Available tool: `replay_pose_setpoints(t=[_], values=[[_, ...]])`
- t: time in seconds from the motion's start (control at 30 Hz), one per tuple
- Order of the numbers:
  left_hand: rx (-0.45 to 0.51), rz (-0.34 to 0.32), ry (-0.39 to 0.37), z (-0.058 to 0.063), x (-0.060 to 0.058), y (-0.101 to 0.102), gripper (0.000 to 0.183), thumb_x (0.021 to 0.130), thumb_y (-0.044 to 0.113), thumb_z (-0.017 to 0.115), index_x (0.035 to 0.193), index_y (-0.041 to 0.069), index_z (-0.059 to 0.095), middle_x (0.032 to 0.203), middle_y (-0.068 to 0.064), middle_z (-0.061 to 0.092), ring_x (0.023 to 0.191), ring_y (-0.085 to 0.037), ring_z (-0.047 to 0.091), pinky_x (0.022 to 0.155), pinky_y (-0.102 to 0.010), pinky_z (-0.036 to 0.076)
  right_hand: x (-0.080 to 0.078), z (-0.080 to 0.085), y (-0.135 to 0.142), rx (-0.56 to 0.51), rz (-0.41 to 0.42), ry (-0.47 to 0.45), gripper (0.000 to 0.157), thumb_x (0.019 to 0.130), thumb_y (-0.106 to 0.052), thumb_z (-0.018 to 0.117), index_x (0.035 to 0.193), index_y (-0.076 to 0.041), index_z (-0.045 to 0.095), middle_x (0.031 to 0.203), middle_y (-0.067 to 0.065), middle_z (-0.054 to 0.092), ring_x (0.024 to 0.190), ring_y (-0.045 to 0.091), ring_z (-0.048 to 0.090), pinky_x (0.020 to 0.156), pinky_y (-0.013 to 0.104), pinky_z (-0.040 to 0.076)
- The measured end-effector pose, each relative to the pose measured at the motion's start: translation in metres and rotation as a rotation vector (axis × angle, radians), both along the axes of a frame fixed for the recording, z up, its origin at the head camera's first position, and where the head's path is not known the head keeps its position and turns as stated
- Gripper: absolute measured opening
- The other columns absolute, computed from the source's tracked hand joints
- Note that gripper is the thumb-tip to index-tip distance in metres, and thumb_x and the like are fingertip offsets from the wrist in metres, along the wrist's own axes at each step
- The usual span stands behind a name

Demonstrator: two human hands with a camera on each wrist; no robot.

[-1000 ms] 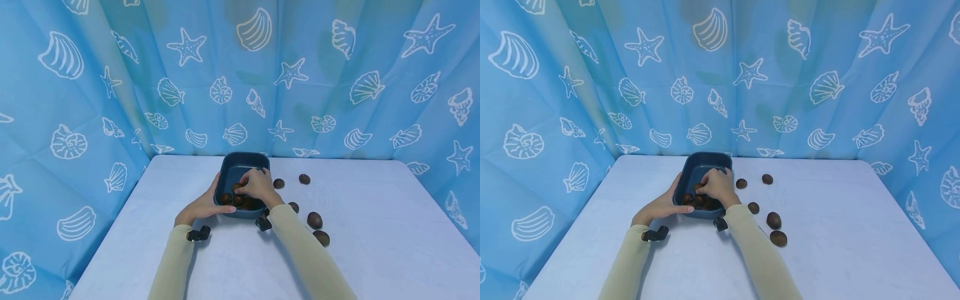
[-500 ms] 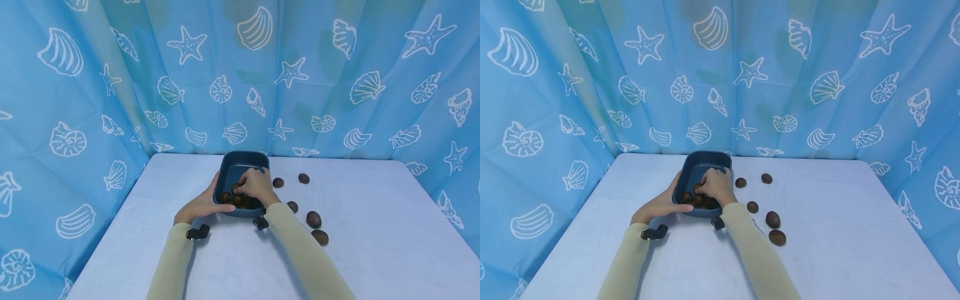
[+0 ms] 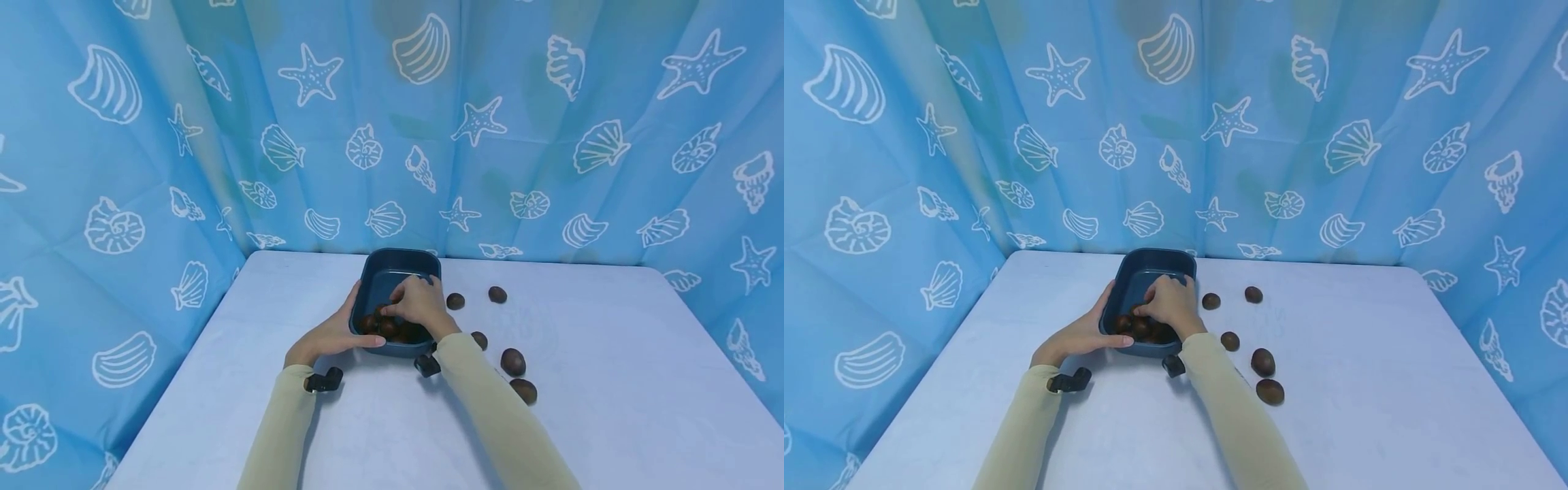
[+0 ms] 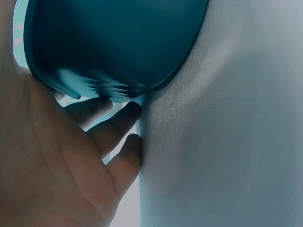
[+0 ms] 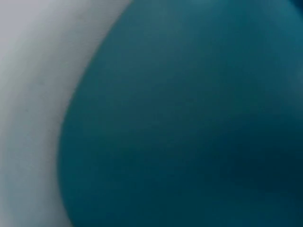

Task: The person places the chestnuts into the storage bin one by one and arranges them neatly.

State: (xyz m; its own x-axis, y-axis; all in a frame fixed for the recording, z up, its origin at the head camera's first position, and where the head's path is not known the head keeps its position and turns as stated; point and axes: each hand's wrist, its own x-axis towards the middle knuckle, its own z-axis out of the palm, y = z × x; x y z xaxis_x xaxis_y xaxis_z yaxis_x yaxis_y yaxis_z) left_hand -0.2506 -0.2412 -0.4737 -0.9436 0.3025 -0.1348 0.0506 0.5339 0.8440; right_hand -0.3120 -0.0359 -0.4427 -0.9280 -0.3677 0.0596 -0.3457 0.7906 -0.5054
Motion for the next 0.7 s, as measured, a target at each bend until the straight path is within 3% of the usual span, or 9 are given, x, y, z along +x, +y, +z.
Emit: replay_pose_setpoints(t=[0.2,0.4,0.57,0.7], values=[[-0.014,0.005,0.0,0.0,0.002,0.001,0.125,0.083,0.048,0.081,0.163,0.043,-0.015,0.176,0.007,-0.004,0.163,-0.031,0.011,0.125,-0.071,0.019,0.004,0.013,0.023,-0.278,0.016,-0.078,0.034,0.093,-0.028,0.078,0.12,-0.006,0.077,0.119,0.009,0.077,0.118,0.03,0.07,0.104,0.05,0.056],[0.004,0.004,0.01,0.0,0.001,0.003,0.126,0.082,0.046,0.083,0.164,0.041,-0.012,0.176,0.006,0.0,0.163,-0.03,0.013,0.126,-0.068,0.02,0.008,0.034,0.07,-0.389,-0.052,-0.085,0.037,0.096,-0.034,0.074,0.125,-0.011,0.073,0.127,0.011,0.073,0.125,0.032,0.064,0.102,0.052,0.056],[-0.014,0.013,-0.003,-0.003,0.002,0.001,0.128,0.08,0.052,0.084,0.163,0.043,-0.013,0.176,0.008,-0.004,0.164,-0.027,0.009,0.127,-0.066,0.021,0.013,0.045,0.115,-0.4,-0.128,-0.077,0.04,0.097,-0.037,0.072,0.129,-0.012,0.071,0.133,0.012,0.071,0.132,0.033,0.059,0.116,0.059,0.044],[0.002,0.022,0.006,-0.002,0.002,0.0,0.128,0.08,0.05,0.084,0.162,0.045,-0.013,0.175,0.012,-0.004,0.164,-0.026,0.008,0.126,-0.066,0.022,0.018,0.047,0.15,-0.4,-0.153,-0.054,0.041,0.099,-0.039,0.07,0.128,-0.011,0.07,0.128,0.014,0.073,0.121,0.034,0.068,0.119,0.059,0.039]])
